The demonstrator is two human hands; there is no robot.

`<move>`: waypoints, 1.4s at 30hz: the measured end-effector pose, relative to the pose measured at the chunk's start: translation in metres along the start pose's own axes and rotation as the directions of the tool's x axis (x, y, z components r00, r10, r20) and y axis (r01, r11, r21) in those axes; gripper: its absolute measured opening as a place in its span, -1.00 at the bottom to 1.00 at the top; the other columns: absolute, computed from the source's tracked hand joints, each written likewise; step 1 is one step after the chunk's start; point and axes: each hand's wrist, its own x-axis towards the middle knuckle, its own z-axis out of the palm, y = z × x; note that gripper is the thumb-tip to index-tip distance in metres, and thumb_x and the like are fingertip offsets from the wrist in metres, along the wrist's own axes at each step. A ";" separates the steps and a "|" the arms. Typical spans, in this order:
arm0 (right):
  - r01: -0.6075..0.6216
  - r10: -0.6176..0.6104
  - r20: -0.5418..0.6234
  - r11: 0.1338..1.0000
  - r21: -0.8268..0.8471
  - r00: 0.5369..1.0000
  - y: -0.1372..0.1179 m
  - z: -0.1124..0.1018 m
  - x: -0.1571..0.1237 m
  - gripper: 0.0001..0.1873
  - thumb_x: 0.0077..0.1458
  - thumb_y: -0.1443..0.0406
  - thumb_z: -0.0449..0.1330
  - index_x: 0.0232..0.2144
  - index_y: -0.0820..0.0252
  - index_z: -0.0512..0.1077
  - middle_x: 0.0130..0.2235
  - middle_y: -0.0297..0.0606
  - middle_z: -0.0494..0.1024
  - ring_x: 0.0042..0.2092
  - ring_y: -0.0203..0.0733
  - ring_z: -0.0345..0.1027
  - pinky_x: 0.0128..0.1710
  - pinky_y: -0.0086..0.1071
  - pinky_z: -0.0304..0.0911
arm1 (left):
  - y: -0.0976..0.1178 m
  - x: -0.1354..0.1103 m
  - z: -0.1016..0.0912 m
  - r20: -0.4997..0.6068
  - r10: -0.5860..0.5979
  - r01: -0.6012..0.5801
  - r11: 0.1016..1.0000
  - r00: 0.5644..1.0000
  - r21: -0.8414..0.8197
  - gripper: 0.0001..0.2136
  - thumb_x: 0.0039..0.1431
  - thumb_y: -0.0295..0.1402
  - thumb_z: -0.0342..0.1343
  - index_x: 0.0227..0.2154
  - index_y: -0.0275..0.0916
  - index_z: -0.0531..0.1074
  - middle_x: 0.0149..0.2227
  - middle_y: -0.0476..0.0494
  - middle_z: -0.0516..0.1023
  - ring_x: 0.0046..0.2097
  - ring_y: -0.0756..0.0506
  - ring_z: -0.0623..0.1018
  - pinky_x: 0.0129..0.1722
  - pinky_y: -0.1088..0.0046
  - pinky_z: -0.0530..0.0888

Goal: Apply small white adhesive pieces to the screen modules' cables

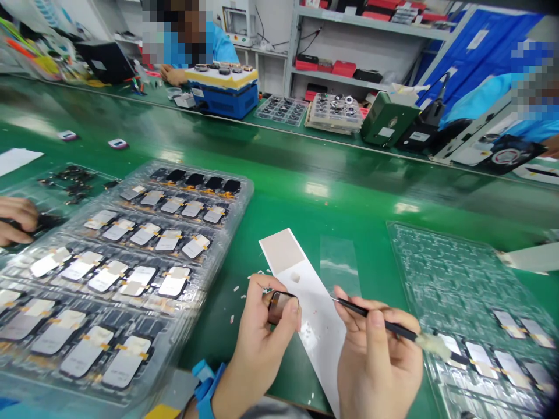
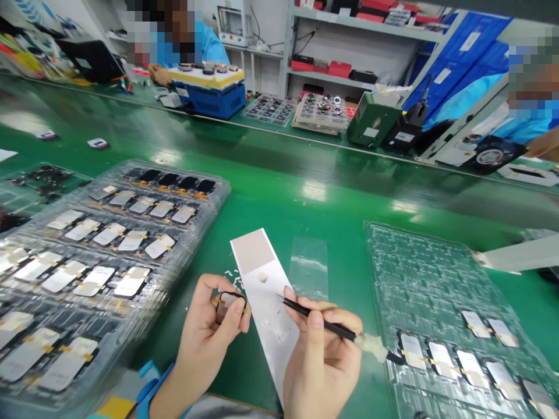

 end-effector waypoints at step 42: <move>-0.021 0.179 0.255 0.854 -0.520 0.950 -0.001 -0.112 0.020 -0.91 0.21 0.25 0.25 -0.28 0.14 0.42 -0.22 -0.25 0.50 -0.16 -0.20 0.55 -0.13 -0.39 0.51 | 0.011 -0.004 0.032 0.564 -0.294 -0.309 0.601 0.772 0.737 -0.79 0.43 -0.37 -0.32 -0.10 -0.16 0.23 -0.17 -0.18 0.53 -0.16 -0.21 0.56 -0.21 0.23 0.46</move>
